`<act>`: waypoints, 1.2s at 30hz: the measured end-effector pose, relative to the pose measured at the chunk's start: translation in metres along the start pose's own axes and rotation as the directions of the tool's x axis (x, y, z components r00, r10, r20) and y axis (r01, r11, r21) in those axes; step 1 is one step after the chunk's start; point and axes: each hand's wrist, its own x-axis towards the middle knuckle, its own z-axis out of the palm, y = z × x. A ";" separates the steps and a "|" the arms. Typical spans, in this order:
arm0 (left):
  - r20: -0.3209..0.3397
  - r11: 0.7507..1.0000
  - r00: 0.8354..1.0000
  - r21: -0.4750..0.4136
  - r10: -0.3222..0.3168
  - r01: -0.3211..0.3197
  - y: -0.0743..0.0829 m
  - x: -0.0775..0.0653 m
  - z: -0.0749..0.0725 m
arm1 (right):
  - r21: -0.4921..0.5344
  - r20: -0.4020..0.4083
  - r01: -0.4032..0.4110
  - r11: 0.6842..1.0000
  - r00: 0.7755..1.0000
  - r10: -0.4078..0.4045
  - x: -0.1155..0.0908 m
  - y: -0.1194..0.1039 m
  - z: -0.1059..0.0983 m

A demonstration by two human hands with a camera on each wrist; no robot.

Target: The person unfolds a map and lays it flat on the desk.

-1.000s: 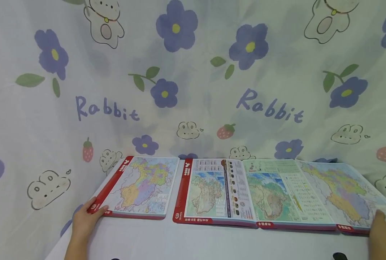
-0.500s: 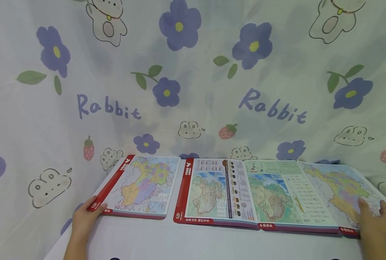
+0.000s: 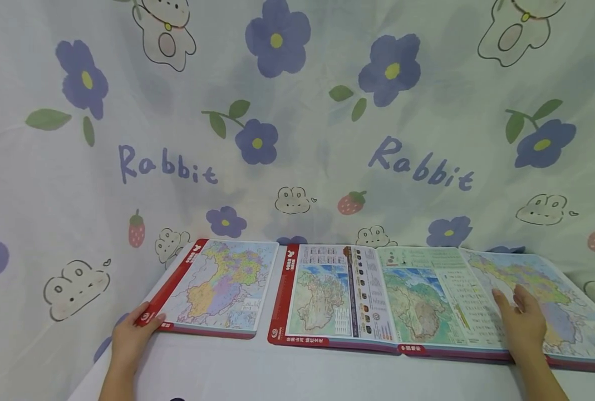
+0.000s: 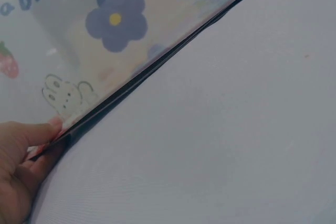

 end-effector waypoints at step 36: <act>-0.010 1.000 1.000 0.018 0.022 -0.022 0.000 -0.002 0.000 | 0.153 0.386 0.285 0.946 0.864 -0.323 -0.071 -0.085 0.127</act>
